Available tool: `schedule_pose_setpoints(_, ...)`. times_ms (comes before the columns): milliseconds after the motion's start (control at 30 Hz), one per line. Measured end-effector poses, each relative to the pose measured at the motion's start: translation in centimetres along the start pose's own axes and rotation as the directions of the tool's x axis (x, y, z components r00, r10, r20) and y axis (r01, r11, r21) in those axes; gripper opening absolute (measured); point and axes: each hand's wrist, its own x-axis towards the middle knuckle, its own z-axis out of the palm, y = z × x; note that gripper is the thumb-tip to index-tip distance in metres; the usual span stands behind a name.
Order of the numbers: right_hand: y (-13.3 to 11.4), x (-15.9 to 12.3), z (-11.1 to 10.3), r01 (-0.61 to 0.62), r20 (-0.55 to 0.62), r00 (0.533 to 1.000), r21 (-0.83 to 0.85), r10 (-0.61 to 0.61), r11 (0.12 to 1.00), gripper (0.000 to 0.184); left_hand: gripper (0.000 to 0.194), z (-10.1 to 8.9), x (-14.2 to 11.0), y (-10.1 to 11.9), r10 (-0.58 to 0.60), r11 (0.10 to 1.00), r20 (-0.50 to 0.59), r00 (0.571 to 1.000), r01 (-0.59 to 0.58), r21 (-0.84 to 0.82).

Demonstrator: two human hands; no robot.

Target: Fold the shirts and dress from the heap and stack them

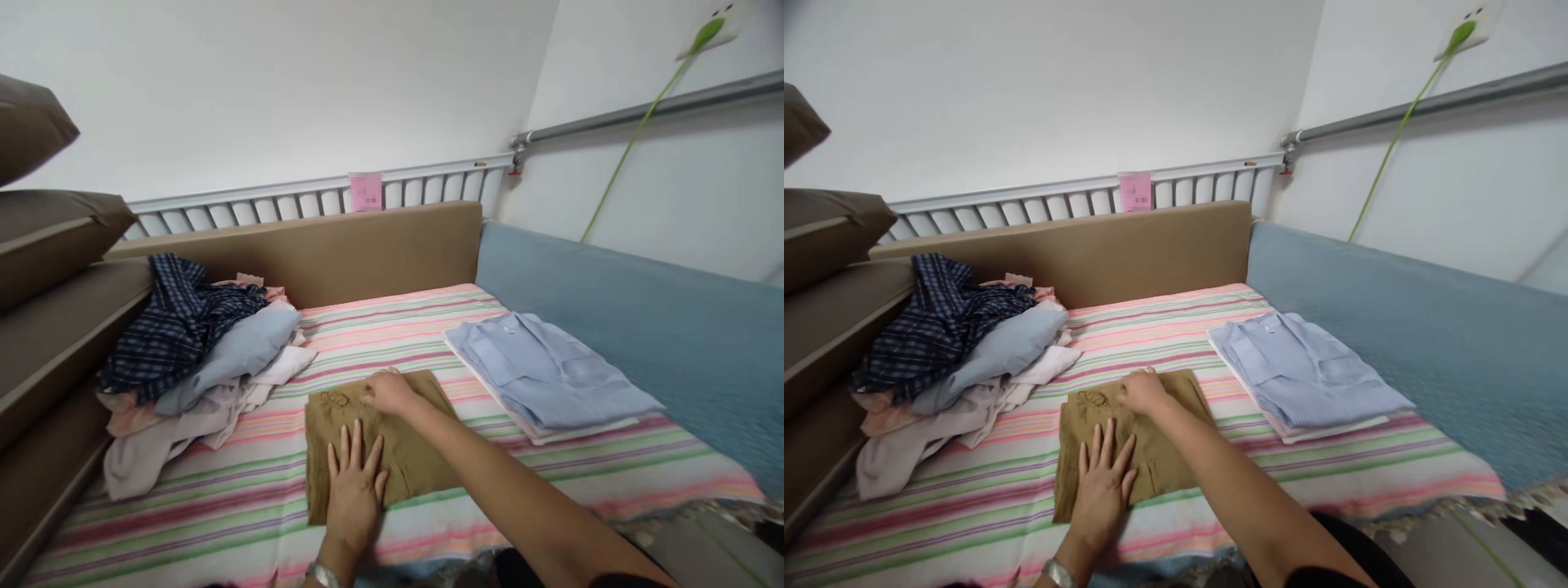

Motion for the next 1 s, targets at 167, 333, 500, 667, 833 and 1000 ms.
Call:
schedule_pose_setpoints(167,0.0,2.0,-0.7,0.007,0.129,0.992,0.004,-0.007,1.0,0.015,0.051,-0.8,0.0,-0.1,0.003,0.999,0.015,1.0,-0.002,-0.035)
schedule_pose_setpoints(333,0.6,0.4,-0.3,-0.013,-0.047,0.999,-0.029,0.012,1.0,0.014,0.052,-2.2,0.7,-1.7,-0.071,0.997,-0.028,0.997,0.071,0.023)
schedule_pose_setpoints(500,1.5,-0.8,4.2,0.003,-0.219,0.976,-0.066,-0.017,0.998,0.012,0.051,-0.5,1.0,-3.2,-0.134,0.983,-0.013,0.991,0.134,0.122)
schedule_pose_setpoints(667,2.9,-2.2,5.8,-0.02,-0.408,0.911,0.108,0.062,0.994,0.022,0.049,0.6,1.1,-3.6,-0.136,0.988,-0.004,0.991,0.136,0.067)
schedule_pose_setpoints(833,6.8,-6.6,4.0,-0.191,-0.513,0.785,0.335,0.349,0.923,0.041,0.055,-0.9,1.5,-6.4,-0.281,0.904,-0.074,0.957,0.238,-0.354)
schedule_pose_setpoints(1000,10.7,-8.8,3.2,-0.5,-0.014,0.719,0.684,0.695,0.531,0.051,0.074,-2.4,1.6,-10.9,-0.714,0.503,0.184,0.676,0.678,-0.536)
